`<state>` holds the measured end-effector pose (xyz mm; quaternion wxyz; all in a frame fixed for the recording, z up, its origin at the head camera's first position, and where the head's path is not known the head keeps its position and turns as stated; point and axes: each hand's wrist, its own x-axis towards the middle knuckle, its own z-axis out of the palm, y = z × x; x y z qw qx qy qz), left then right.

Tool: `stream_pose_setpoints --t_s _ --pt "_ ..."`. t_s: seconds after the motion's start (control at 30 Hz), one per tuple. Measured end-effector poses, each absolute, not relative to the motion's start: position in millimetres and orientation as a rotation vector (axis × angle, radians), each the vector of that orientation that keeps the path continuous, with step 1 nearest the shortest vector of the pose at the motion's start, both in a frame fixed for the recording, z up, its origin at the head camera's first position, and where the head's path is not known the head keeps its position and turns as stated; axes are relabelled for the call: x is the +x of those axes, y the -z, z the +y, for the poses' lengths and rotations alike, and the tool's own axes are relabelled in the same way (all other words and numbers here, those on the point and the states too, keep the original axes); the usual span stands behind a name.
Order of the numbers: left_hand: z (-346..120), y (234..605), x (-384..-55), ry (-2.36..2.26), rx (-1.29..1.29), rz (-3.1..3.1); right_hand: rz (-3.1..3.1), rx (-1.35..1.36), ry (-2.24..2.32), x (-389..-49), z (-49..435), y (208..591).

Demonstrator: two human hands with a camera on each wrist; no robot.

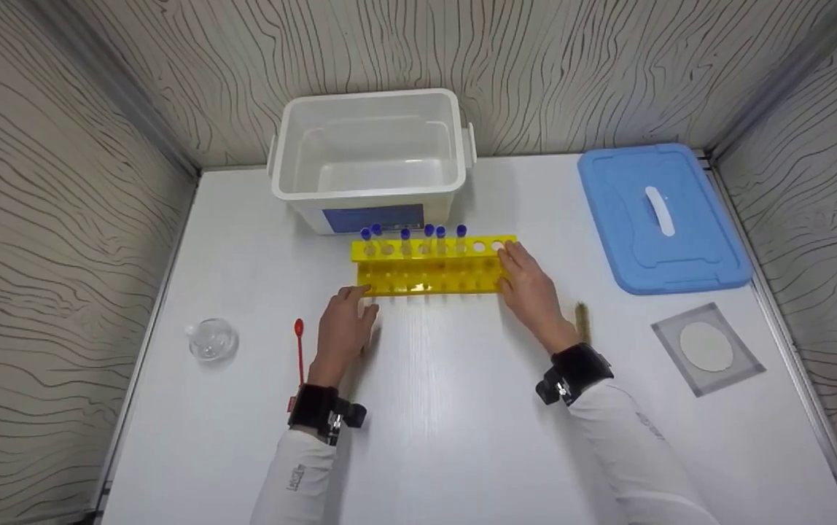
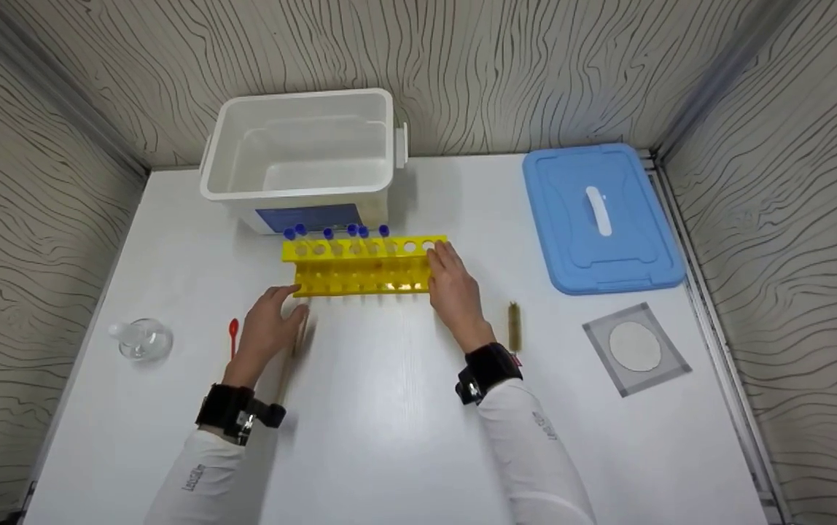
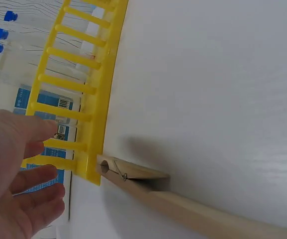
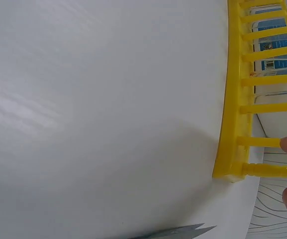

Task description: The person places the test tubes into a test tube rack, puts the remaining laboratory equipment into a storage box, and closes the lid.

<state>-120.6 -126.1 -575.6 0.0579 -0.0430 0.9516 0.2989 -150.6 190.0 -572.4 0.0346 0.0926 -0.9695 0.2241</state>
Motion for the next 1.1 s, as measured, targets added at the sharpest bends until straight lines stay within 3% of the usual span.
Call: stream_pose_setpoints --t_s 0.87,1.1 --pt "-124.2 535.8 -115.5 -0.891 -0.100 2.901 -3.088 0.335 -0.918 -156.8 107.3 565.1" --pt "-121.4 533.1 -119.5 -0.931 -0.011 2.950 -3.105 0.468 -0.932 -157.0 94.7 562.4"
